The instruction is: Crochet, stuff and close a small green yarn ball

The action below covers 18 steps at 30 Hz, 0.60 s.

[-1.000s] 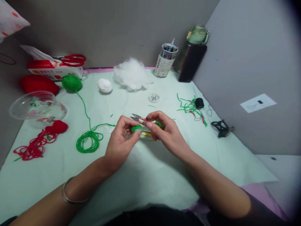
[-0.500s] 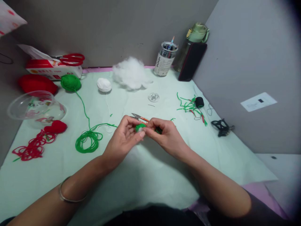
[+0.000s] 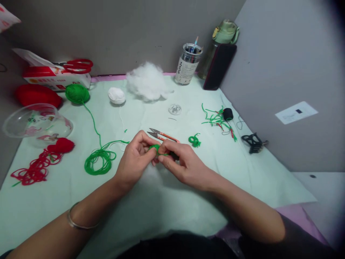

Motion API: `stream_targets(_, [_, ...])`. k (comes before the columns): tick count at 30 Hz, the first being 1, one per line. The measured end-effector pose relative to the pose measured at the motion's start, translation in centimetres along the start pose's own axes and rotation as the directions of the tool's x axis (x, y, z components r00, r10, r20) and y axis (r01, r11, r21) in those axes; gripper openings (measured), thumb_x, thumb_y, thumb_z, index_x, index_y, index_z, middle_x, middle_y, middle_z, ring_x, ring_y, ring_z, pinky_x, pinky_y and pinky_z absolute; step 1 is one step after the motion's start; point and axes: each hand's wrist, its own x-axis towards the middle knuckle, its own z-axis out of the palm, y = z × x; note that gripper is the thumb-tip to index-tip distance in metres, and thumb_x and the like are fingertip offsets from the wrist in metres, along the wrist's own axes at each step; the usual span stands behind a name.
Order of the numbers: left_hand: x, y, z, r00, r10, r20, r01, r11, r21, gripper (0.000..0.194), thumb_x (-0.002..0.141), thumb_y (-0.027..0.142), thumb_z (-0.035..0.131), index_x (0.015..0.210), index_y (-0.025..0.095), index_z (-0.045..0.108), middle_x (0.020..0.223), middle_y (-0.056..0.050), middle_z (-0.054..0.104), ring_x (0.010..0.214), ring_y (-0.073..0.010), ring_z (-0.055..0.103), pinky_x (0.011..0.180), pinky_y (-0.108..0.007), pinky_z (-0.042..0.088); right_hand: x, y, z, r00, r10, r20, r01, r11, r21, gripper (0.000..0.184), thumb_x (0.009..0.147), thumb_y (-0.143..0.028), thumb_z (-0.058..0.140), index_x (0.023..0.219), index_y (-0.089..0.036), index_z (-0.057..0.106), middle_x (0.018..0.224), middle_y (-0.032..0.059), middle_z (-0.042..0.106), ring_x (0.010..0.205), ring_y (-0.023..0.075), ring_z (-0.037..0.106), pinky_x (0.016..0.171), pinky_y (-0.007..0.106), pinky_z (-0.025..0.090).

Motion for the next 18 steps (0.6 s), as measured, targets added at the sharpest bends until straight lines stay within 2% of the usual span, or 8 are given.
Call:
stream_targets(4, [0.3,-0.3,-0.2,0.996,-0.087,0.017,0.089,0.986,-0.14,0.019,0.083,0.017,0.074,0.081,0.021,0.056,0.081,0.001,0.076,0.057,-0.0109,0.064,0.058,-0.025,0.053,0.3,1.3,0.2,0.968,-0.243,-0.062,0.227,0.952,-0.204,0.012,0.096,-0.013,0.056,0.087,-0.019,0.059,0.079,0.0012,0.063,0.074,0.0146,0.052,0.069,0.028,0.04])
stream_targets(6, [0.2,-0.2,-0.1,0.992,-0.117,0.038,0.122,0.978,-0.168,0.019,0.083,0.018,0.075,0.079,0.02,0.056,0.076,0.002,0.076,0.057,-0.011,0.064,0.059,-0.024,0.053,0.3,1.7,0.3,0.954,-0.283,-0.094,0.257,0.94,-0.225,0.015,0.099,-0.014,0.056,0.085,-0.02,0.058,0.078,0.0004,0.063,0.072,0.0134,0.051,0.069,0.028,0.039])
stream_targets(8, [0.1,0.0,0.0,0.99,-0.123,0.064,0.133,0.975,-0.178,0.017,0.085,0.021,0.074,0.08,0.02,0.058,0.071,0.002,0.073,0.059,-0.0114,0.065,0.061,-0.024,0.054,0.3,1.7,0.3,0.971,-0.193,-0.141,0.168,0.97,-0.173,0.019,0.099,-0.017,0.058,0.08,-0.021,0.056,0.073,-0.0021,0.062,0.065,0.0116,0.048,0.065,0.027,0.037])
stream_targets(10, [0.0,0.1,0.1,0.991,-0.106,0.084,0.119,0.977,-0.176,0.015,0.089,0.024,0.074,0.084,0.02,0.06,0.072,0.001,0.073,0.064,-0.0128,0.067,0.065,-0.025,0.055,0.3,1.6,0.1,0.985,-0.019,-0.169,0.007,0.997,-0.074,0.024,0.096,-0.021,0.062,0.075,-0.021,0.053,0.067,-0.0043,0.058,0.06,0.0104,0.043,0.061,0.027,0.034])
stream_targets(13, [0.0,-0.1,0.0,0.993,-0.057,0.106,0.074,0.984,-0.164,0.018,0.089,0.027,0.078,0.091,0.021,0.062,0.081,0.0,0.074,0.071,-0.0138,0.069,0.069,-0.027,0.056,0.4,1.2,-0.4,0.977,0.174,-0.126,-0.159,0.98,0.116,0.025,0.096,-0.025,0.064,0.073,-0.02,0.054,0.066,-0.0037,0.061,0.062,0.0109,0.047,0.061,0.026,0.035])
stream_targets(15, [0.2,-0.5,-0.2,0.991,-0.042,0.127,0.062,0.986,-0.157,0.02,0.088,0.027,0.08,0.093,0.021,0.061,0.082,0.001,0.073,0.07,-0.0132,0.069,0.07,-0.027,0.056,0.5,0.9,-0.8,0.98,0.187,-0.068,-0.17,0.964,0.204,0.023,0.098,-0.025,0.061,0.076,-0.02,0.057,0.071,-0.0014,0.066,0.067,0.0123,0.053,0.065,0.027,0.037])
stream_targets(18, [0.4,-0.8,-0.6,0.989,-0.052,0.135,0.07,0.988,-0.134,0.018,0.09,0.027,0.078,0.094,0.022,0.06,0.075,0.002,0.071,0.068,-0.0135,0.067,0.069,-0.027,0.054,0.4,0.3,-1.0,0.988,0.153,-0.006,-0.148,0.961,0.234,0.016,0.099,-0.021,0.054,0.085,-0.019,0.061,0.08,0.0004,0.069,0.072,0.0131,0.055,0.067,0.027,0.038])
